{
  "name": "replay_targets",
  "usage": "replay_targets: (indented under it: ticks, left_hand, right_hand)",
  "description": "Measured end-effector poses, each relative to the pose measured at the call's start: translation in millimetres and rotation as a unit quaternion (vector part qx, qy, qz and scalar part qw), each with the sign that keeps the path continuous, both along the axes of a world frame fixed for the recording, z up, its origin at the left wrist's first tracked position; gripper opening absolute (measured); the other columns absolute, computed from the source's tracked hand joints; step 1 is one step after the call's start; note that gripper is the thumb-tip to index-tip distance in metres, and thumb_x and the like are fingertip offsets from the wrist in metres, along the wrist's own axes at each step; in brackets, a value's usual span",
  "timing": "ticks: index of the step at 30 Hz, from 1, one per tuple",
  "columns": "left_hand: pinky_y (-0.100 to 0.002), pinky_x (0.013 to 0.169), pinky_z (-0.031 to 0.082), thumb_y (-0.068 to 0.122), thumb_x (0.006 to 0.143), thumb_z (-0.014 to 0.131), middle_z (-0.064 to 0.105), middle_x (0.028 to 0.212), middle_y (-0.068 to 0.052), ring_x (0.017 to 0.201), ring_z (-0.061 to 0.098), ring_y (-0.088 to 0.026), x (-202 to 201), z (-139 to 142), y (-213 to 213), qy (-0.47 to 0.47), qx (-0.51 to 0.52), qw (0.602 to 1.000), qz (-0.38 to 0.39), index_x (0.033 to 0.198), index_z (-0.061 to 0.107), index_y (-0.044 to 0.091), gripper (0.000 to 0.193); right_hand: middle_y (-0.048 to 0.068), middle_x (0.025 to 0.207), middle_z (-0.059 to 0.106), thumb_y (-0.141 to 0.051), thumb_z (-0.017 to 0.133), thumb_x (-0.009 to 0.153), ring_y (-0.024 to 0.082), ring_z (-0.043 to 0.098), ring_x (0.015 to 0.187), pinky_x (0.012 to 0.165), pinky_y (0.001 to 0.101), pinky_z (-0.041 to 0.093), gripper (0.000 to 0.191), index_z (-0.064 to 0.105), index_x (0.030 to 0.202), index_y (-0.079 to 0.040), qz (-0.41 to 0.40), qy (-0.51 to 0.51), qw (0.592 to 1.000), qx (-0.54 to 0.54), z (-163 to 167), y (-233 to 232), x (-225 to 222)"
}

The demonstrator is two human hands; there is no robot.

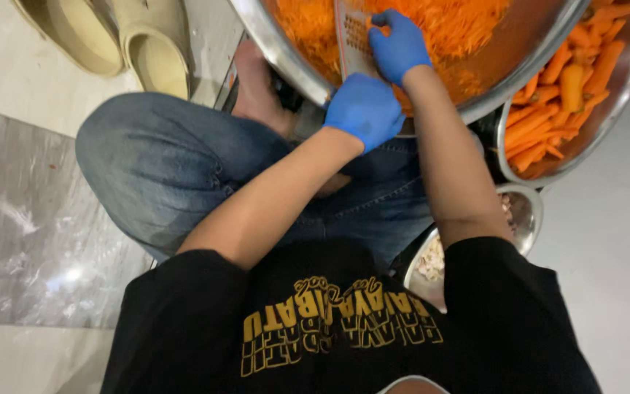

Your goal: The person sits on the floor and grates carrots by hand with a flat grater, holding each carrot against the grater over a large basin so the shreds fall in. They take new carrots from a nearby bowl and continue grating, with bowls of shallots and garlic beside them.

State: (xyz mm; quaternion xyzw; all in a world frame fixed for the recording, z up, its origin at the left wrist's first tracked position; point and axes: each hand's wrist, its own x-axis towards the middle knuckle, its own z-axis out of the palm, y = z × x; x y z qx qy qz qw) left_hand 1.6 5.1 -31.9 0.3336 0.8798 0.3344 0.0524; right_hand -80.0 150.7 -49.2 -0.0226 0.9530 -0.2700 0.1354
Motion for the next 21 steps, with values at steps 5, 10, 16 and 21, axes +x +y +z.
replay_targets:
  ticks: [5,10,16,21]
  left_hand:
    - [-0.050,0.063,0.051,0.035,0.083,0.063,0.073,0.073,-0.014,0.070,0.071,-0.034,-4,15,-3,-0.009,0.003,1.000,-0.010,0.069,0.078,0.013,0.031]
    - [-0.049,0.064,0.051,0.038,0.082,0.063,0.073,0.075,-0.014,0.072,0.071,-0.033,-2,13,4,-0.057,-0.028,0.998,-0.016,0.070,0.078,0.012,0.032]
    - [-0.048,0.068,0.051,0.034,0.084,0.062,0.074,0.082,-0.015,0.076,0.071,-0.033,-6,17,2,-0.051,-0.017,0.999,-0.010,0.075,0.079,0.014,0.028]
    - [-0.048,0.067,0.050,0.037,0.084,0.061,0.074,0.078,-0.013,0.076,0.071,-0.032,-4,24,4,-0.052,-0.026,0.998,-0.018,0.072,0.078,0.014,0.031]
  right_hand:
    - [0.026,0.113,0.068,-0.037,0.063,0.104,0.040,0.066,0.107,0.091,0.0461,0.051,0.037,0.066,0.115,-0.002,-0.001,-0.122,0.990,0.066,35,23,2]
    - [0.023,0.115,0.071,-0.029,0.062,0.098,0.039,0.068,0.113,0.093,0.0456,0.051,0.029,0.066,0.110,-0.002,0.091,-0.111,0.990,-0.014,39,46,35]
    - [0.027,0.112,0.069,-0.034,0.063,0.099,0.044,0.065,0.107,0.091,0.0465,0.051,0.036,0.065,0.114,-0.002,-0.027,-0.062,0.995,0.072,-2,5,-15]
    - [0.027,0.112,0.069,-0.036,0.061,0.098,0.045,0.066,0.106,0.089,0.0500,0.051,0.035,0.068,0.113,-0.005,0.073,-0.172,0.978,0.097,53,44,7]
